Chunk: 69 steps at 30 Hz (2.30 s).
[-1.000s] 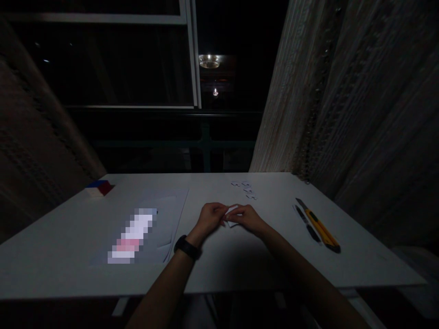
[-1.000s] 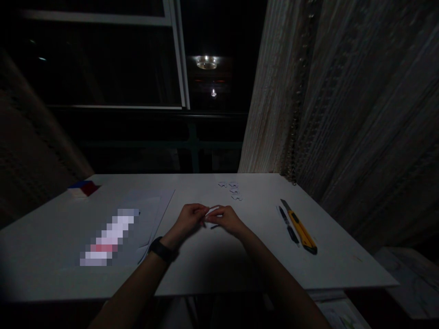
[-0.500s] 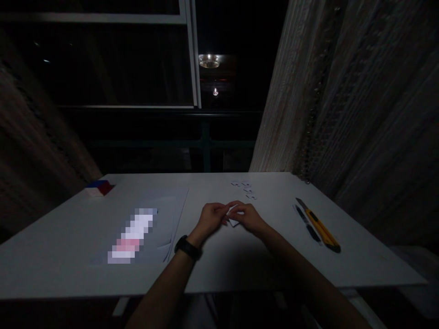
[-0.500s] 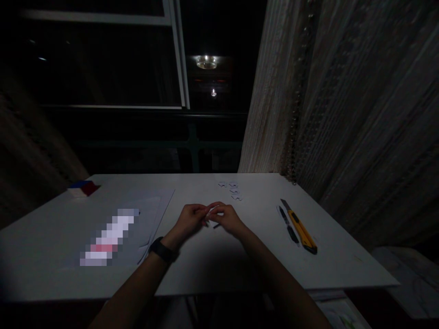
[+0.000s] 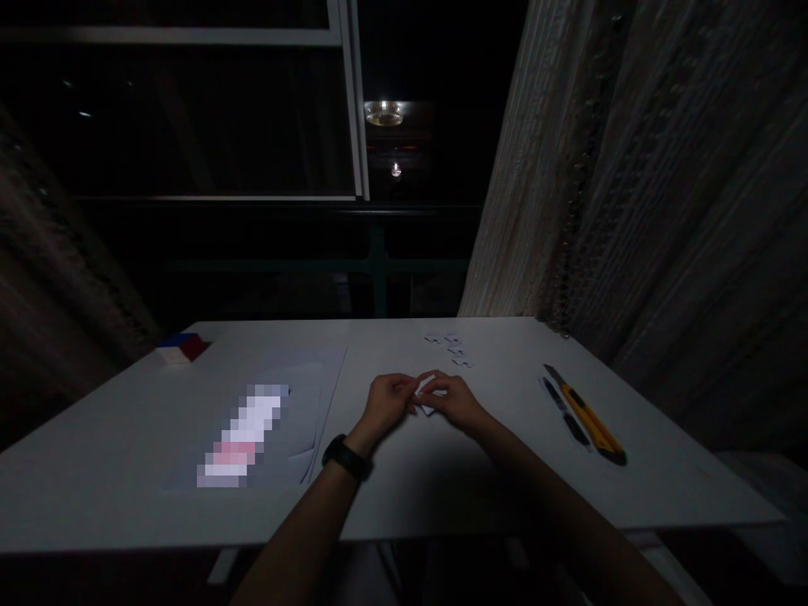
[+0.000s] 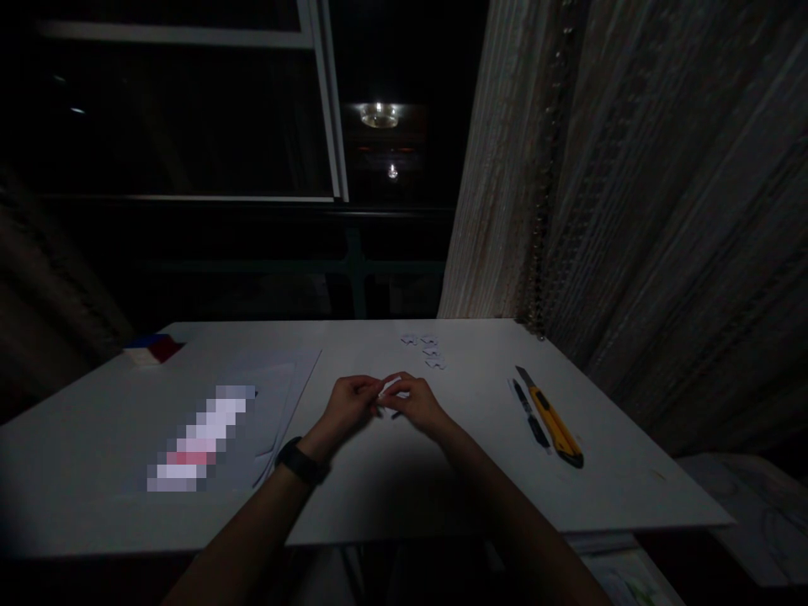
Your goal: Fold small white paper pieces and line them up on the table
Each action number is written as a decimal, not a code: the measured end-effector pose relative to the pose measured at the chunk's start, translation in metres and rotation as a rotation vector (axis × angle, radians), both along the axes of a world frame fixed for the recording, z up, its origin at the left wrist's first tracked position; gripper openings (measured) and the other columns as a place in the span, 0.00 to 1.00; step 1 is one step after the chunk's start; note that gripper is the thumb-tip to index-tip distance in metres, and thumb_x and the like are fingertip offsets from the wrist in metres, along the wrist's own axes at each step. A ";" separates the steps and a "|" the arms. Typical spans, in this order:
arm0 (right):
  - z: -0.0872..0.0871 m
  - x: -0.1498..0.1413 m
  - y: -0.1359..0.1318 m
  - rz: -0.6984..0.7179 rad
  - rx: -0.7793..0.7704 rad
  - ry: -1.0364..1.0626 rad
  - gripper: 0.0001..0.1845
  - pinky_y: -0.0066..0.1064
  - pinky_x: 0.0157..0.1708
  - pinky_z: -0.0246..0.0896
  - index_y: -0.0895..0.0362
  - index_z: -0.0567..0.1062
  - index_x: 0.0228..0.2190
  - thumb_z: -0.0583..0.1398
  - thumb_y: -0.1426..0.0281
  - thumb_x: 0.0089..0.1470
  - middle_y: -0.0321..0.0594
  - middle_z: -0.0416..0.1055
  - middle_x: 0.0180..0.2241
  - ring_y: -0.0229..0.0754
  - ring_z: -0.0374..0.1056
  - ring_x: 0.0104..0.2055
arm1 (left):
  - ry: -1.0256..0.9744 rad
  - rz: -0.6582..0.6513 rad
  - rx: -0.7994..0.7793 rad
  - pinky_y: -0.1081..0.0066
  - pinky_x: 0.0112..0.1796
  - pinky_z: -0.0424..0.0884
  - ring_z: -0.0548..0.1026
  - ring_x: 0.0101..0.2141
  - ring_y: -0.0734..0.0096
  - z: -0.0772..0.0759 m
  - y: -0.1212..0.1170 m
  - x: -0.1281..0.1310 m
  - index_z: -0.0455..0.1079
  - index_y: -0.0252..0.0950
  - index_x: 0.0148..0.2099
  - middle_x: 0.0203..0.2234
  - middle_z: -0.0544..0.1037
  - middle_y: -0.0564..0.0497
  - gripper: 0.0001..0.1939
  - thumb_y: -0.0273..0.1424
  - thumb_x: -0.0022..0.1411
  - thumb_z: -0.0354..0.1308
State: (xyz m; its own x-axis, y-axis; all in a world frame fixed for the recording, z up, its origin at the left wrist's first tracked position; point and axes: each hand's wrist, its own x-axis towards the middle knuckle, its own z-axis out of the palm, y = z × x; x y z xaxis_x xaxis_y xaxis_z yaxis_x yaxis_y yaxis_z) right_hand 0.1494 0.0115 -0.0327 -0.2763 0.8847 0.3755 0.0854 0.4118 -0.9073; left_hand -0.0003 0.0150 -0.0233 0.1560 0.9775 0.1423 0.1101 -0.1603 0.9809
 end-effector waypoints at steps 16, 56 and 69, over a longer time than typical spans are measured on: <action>-0.001 -0.004 -0.001 -0.252 0.079 -0.223 0.05 0.41 0.46 0.56 0.54 0.77 0.23 0.61 0.68 0.40 0.34 0.73 0.22 0.40 0.68 0.29 | 0.202 0.030 0.303 0.70 0.34 0.67 0.73 0.32 0.67 -0.001 -0.003 -0.004 0.75 0.35 0.37 0.30 0.77 0.47 0.15 0.38 0.50 0.58; 0.003 -0.001 -0.002 -0.191 0.098 -0.024 0.12 0.31 0.34 0.56 0.55 0.66 0.28 0.62 0.70 0.37 0.33 0.64 0.27 0.39 0.60 0.32 | 0.046 0.058 0.069 0.72 0.27 0.67 0.73 0.26 0.67 0.002 -0.002 -0.003 0.75 0.31 0.31 0.23 0.77 0.45 0.13 0.36 0.44 0.61; 0.008 -0.002 -0.007 -0.222 0.089 -0.090 0.12 0.33 0.35 0.58 0.55 0.70 0.31 0.61 0.69 0.39 0.36 0.68 0.31 0.42 0.63 0.36 | -0.018 0.064 0.025 0.73 0.25 0.66 0.72 0.22 0.70 0.002 0.002 -0.005 0.74 0.30 0.29 0.21 0.76 0.46 0.13 0.35 0.42 0.62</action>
State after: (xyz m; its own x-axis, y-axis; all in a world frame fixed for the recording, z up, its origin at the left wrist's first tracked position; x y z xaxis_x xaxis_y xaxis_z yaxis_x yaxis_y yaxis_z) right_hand 0.1474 0.0046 -0.0246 -0.1151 0.8918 0.4376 0.2617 0.4522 -0.8527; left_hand -0.0052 0.0168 -0.0214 0.0907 0.9814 0.1691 0.1031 -0.1782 0.9786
